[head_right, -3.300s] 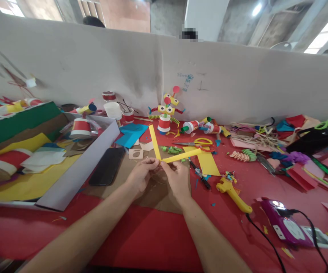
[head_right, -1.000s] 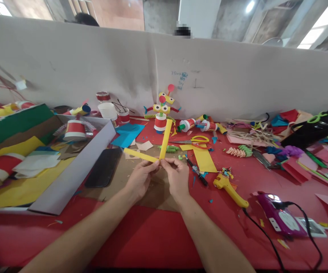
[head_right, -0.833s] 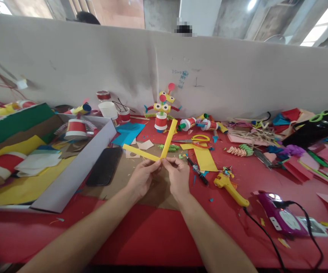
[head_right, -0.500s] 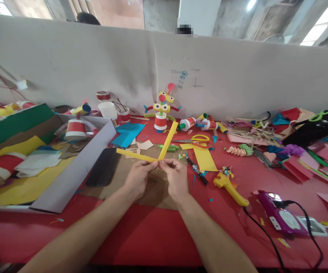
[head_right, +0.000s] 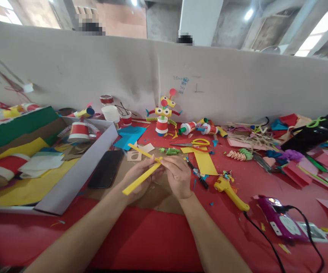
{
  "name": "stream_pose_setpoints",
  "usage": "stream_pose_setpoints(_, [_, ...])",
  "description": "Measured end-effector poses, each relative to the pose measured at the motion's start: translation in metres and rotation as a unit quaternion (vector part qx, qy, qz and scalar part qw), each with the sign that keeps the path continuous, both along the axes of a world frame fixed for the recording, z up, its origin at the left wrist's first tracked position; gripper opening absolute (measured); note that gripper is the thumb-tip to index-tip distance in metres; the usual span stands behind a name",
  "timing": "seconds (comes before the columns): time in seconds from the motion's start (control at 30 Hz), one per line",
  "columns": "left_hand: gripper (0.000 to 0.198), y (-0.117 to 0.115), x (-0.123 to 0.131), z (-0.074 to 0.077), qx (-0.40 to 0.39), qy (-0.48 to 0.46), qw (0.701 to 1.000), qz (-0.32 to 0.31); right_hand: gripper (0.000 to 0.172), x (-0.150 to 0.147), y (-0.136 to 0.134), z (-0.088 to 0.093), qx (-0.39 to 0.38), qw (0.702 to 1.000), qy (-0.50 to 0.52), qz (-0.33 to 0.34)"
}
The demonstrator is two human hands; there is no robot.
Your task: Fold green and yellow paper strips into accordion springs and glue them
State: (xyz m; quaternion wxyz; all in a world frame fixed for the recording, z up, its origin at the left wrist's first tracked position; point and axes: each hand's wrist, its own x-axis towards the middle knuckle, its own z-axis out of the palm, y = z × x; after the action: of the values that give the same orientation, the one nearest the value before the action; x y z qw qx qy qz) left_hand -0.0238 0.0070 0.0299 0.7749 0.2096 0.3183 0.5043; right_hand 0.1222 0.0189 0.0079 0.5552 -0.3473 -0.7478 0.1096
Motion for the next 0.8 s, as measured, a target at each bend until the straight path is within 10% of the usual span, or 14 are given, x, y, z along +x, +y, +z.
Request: stream_pose_setpoints(0.8, [0.016, 0.005, -0.002, -0.011, 0.036, 0.055, 0.995, 0.076, 0.015, -0.011, -0.001, 0.012, -0.153, 0.986, 0.045, 0.045])
